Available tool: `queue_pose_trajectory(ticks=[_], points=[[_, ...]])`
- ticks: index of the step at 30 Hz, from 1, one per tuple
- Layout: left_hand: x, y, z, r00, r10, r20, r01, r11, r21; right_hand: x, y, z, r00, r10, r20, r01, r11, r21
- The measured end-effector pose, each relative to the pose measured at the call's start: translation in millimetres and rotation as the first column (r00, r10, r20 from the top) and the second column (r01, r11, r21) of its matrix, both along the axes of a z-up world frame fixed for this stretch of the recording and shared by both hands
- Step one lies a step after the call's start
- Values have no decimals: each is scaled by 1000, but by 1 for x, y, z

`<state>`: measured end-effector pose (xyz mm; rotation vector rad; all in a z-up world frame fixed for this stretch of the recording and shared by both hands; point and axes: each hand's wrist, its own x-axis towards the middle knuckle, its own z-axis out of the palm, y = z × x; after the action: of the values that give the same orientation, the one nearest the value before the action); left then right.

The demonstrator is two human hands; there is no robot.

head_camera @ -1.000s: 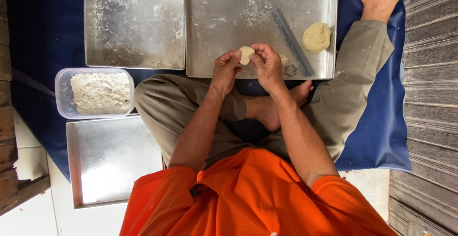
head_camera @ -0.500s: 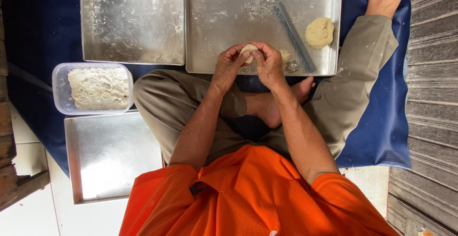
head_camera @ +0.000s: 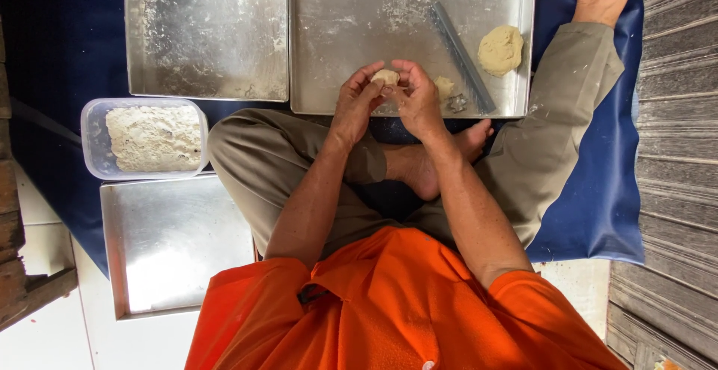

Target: Preparing cookies by rolling out dough with a small rod and cutting star shapes with a mold before placing them on a baking tray.

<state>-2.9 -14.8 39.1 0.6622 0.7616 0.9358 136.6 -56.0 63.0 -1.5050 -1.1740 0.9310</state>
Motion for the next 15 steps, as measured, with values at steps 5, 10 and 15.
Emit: queue_pose_trajectory(ticks=[5,10,15], points=[[-4,10,-19,974,-73,-215,104,985,137,11,-3,17,981,34,191,-36,999,7],[2,7,-17,996,-47,-75,46,999,-22,11,2,-4,998,47,-32,-47,999,-3],[0,3,7,999,-14,-33,17,998,68,2,6,-7,982,-76,-174,79,997,14]])
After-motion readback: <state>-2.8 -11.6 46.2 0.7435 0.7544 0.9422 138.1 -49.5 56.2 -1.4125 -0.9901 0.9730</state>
